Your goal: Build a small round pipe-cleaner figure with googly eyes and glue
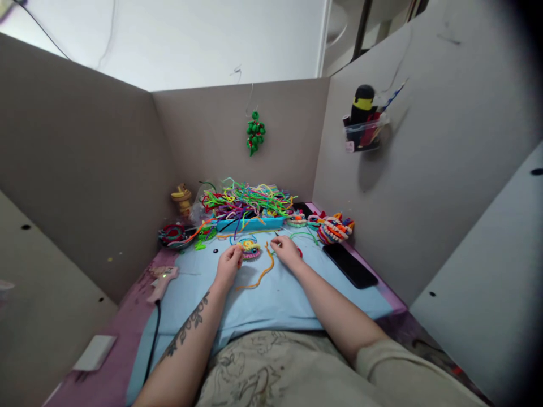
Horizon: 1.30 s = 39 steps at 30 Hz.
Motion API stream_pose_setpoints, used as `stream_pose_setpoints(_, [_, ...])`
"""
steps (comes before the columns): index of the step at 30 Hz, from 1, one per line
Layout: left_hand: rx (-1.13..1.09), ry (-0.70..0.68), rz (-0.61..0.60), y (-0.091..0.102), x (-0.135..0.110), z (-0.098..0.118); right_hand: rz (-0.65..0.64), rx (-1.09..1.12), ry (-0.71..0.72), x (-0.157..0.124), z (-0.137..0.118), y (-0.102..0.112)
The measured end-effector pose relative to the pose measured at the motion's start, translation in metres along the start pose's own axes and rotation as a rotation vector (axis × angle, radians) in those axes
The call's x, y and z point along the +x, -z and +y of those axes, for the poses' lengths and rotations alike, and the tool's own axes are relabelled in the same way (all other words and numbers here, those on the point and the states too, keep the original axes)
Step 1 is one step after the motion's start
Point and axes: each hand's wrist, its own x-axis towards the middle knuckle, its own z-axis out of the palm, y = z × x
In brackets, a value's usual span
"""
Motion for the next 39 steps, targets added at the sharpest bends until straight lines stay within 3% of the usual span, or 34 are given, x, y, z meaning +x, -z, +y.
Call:
stream_pose_setpoints(7, [-0.041,0.04,-0.056,-0.002,-0.001,-0.001,-0.068,-0.079,0.16,-0.003,-0.004,-0.011])
stream_pose_setpoints(11, [-0.045,0.033,-0.12,-0.002,-0.002,0.0,-0.079,0.152,0.171,-0.005,-0.014,-0.003])
stream_pose_setpoints(15, [-0.096,0.06,-0.154,-0.002,-0.003,0.002,-0.174,0.474,0.101,-0.016,-0.037,0.002])
stream_pose_setpoints(20, [-0.18,0.056,-0.164,-0.003,-0.004,0.001,-0.31,0.62,0.102,-0.032,-0.06,-0.004])
stream_pose_setpoints(29, [0.028,0.012,-0.074,-0.007,-0.003,0.005,-0.332,0.455,0.18,-0.034,-0.056,-0.011])
stream_pose_setpoints(39, [0.104,-0.073,-0.09,-0.007,-0.003,0.0,-0.291,0.211,0.323,-0.037,-0.056,-0.011])
